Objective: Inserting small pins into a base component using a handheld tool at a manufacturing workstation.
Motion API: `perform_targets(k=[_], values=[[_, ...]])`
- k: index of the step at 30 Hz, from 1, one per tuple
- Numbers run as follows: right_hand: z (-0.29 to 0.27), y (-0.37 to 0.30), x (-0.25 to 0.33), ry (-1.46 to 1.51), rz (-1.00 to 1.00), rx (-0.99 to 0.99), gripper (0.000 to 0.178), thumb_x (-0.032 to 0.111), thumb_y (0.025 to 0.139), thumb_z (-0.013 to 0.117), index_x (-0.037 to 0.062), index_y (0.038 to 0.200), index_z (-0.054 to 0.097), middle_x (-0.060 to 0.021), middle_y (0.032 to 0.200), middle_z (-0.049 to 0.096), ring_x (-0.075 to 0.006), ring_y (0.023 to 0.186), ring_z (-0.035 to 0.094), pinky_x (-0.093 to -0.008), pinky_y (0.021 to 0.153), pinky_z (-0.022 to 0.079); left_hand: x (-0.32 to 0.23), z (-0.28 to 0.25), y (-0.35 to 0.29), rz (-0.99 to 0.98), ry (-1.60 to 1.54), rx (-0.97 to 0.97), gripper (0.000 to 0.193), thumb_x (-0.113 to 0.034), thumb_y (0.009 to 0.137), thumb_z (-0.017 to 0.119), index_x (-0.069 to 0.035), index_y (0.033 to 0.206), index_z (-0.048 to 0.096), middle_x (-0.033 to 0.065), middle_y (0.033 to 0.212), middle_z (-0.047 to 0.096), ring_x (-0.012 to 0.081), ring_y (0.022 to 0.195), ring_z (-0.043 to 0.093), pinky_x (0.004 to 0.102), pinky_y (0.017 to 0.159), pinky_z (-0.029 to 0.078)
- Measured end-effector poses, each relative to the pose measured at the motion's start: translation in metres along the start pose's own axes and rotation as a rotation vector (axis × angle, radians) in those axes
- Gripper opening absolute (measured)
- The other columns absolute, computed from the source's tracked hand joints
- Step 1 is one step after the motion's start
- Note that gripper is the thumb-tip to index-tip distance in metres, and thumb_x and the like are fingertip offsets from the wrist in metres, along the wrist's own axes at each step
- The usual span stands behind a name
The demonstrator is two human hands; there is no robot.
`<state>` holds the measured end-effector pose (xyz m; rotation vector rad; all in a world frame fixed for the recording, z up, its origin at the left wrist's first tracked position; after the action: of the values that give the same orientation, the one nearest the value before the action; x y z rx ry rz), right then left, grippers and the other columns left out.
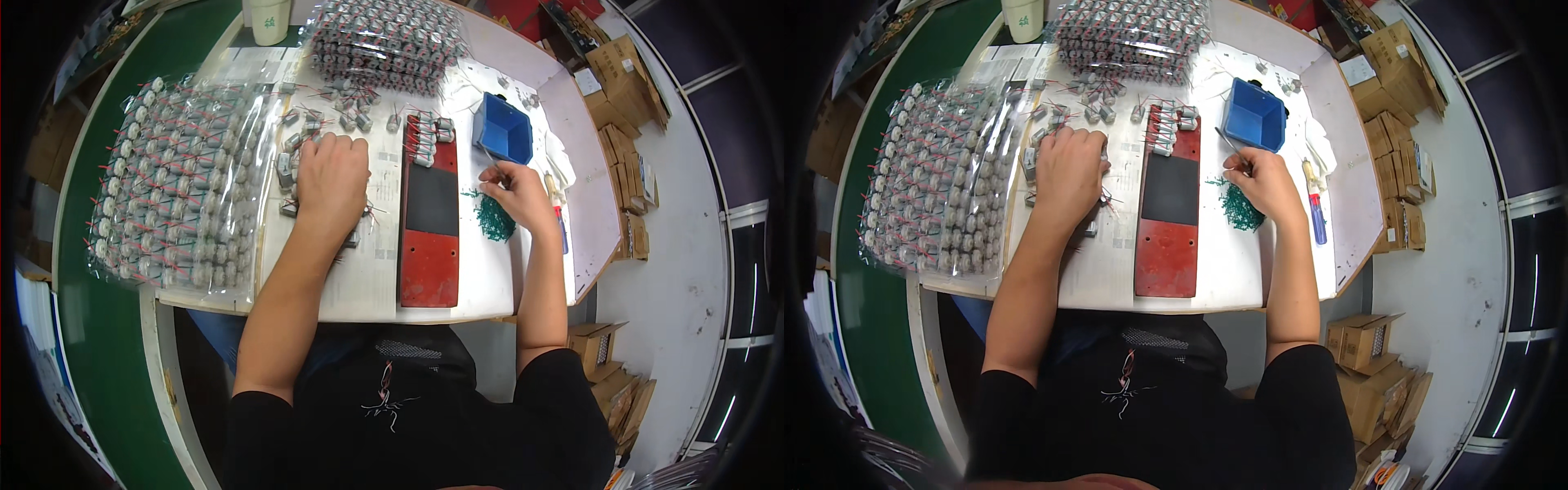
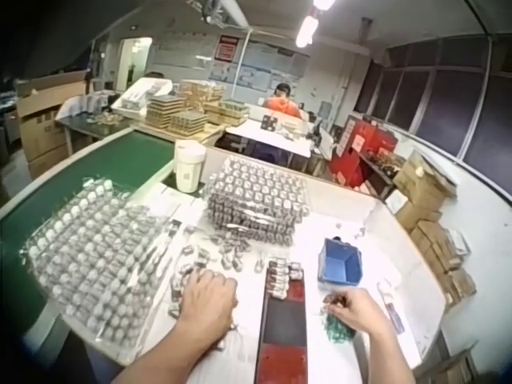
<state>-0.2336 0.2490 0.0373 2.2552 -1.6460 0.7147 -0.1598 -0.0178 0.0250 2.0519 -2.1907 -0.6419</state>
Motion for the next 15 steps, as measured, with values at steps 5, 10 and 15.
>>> perform_targets(k=[5,10,15], values=[[0.022,-0.005,-0.005,0.043,-0.011,0.057,0.014,0.007,0.088,0.077,-0.0012,0.097,0.071,-0.0055,0.085,0.069,-0.0114,0.072,0.059,-0.0291,0.07,0.05,-0.007,-0.013,0.003,0.021,-0.09,-0.162,0.016,-0.023,0.093,0.069,-0.008,0.097,0.067,0.0089,0.096,0.066,0.0282,0.101,0.06,0.0434,0.089,0.044],[0.031,-0.004,0.002,-0.054,-0.139,0.022,0.012,0.011,0.087,0.076,0.0015,0.092,0.07,-0.0102,0.089,0.067,-0.0243,0.082,0.065,-0.037,0.076,0.052,-0.011,-0.001,0.002,0.08,-0.123,-0.094,0.016,-0.024,0.095,0.066,-0.009,0.1,0.068,0.0097,0.097,0.065,0.0301,0.098,0.06,0.0442,0.086,0.045],[0.031,-0.009,0.003,-0.137,-0.162,-0.014,0.01,0.009,0.088,0.075,0.0024,0.091,0.068,-0.0124,0.092,0.062,-0.0285,0.082,0.064,-0.0376,0.075,0.051,-0.017,-0.007,-0.008,0.217,-0.153,-0.071,0.016,-0.022,0.094,0.066,-0.01,0.104,0.069,0.0089,0.097,0.065,0.0295,0.097,0.062,0.0441,0.087,0.045]])
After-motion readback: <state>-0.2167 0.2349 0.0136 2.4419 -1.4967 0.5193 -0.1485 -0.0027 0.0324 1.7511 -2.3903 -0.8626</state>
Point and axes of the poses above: each hand's wrist, its own y-axis towards the middle knuckle, its own z-axis out of the palm, x = y × z, the point moved 9 cm from there along y, towards the middle knuckle
